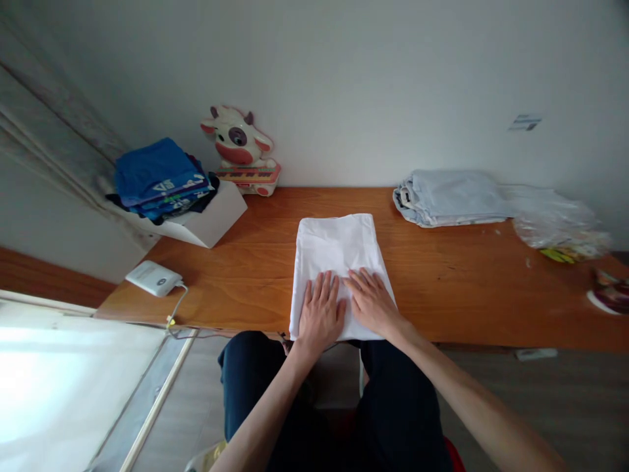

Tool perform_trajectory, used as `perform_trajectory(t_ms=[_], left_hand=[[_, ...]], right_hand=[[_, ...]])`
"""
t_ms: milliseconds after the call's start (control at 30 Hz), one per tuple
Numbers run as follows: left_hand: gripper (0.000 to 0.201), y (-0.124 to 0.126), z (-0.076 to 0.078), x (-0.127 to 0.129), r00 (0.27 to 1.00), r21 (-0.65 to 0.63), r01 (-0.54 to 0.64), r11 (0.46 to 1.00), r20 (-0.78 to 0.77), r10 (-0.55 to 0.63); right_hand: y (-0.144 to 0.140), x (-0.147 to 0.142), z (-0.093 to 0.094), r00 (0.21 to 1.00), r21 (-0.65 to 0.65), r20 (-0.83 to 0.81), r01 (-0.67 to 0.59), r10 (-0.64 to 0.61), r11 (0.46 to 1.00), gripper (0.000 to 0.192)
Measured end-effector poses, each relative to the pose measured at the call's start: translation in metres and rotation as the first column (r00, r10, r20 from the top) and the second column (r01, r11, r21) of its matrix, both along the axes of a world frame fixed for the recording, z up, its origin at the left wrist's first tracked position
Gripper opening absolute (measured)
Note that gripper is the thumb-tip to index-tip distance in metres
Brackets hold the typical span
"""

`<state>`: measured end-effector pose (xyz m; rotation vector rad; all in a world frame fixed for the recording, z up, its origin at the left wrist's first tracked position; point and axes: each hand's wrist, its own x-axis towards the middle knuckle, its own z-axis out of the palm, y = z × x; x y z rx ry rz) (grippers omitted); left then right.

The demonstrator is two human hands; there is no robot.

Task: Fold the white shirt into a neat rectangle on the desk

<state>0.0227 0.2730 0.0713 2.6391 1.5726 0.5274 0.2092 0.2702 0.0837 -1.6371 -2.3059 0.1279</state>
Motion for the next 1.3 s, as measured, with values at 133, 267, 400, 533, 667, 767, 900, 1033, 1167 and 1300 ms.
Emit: perform_trajectory(t_ms=[133, 267, 400, 533, 667, 767, 900, 1033, 1167, 1300], left_hand=[[0.073, 0.001, 0.001, 0.004, 1.0, -0.046, 0.017, 0.999, 0.009, -0.017], [0.08, 0.004, 0.003, 0.006, 0.999, -0.07, -0.015, 0.997, 0.036, 0.018], [0.079, 0.004, 0.007, 0.006, 0.999, -0.1, -0.008, 0.995, 0.044, 0.013], [0.081, 0.012, 0.009, 0.008, 0.999, -0.123, -0.023, 0.992, 0.038, 0.027], [0.083, 0.029, 0.006, 0.012, 0.999, -0.112, -0.034, 0.993, 0.029, 0.037], [0.084, 0.04, 0.004, 0.014, 1.0, -0.109, -0.027, 0.994, 0.013, 0.029], [0.079, 0.05, 0.003, 0.009, 0.999, -0.109, -0.02, 0.994, -0.037, 0.016], [0.058, 0.053, 0.004, -0.001, 0.997, -0.107, -0.004, 0.994, -0.078, -0.004], [0.06, 0.04, 0.004, -0.006, 0.999, -0.078, -0.002, 0.997, -0.053, -0.003], [0.069, 0.022, 0.002, -0.007, 0.998, -0.072, -0.043, 0.997, -0.05, 0.039]], right_hand=[[0.042, -0.02, 0.022, 0.976, 0.04, -0.003, -0.217, 0.217, 0.975, 0.052], [0.119, -0.036, 0.009, 0.957, -0.024, 0.074, -0.278, 0.279, 0.96, 0.055], [0.188, -0.032, -0.011, 0.976, 0.007, 0.049, -0.213, 0.212, 0.977, 0.065], [0.224, -0.031, -0.018, 0.966, -0.033, 0.001, -0.257, 0.257, 0.966, 0.068], [0.238, -0.035, -0.01, 0.963, -0.028, -0.019, -0.27, 0.269, 0.962, 0.066], [0.237, -0.036, 0.002, 0.971, 0.002, -0.023, -0.238, 0.238, 0.971, 0.055], [0.188, -0.024, 0.007, 0.996, 0.066, -0.03, -0.082, 0.084, 0.994, 0.049], [0.095, 0.005, -0.009, 1.0, 0.016, 0.01, -0.028, 0.028, 0.999, 0.056], [0.028, 0.024, -0.022, 0.997, -0.036, 0.075, -0.013, 0.016, 0.999, 0.064], [0.01, 0.02, -0.024, 0.997, -0.031, 0.079, 0.002, 0.001, 1.0, 0.066]])
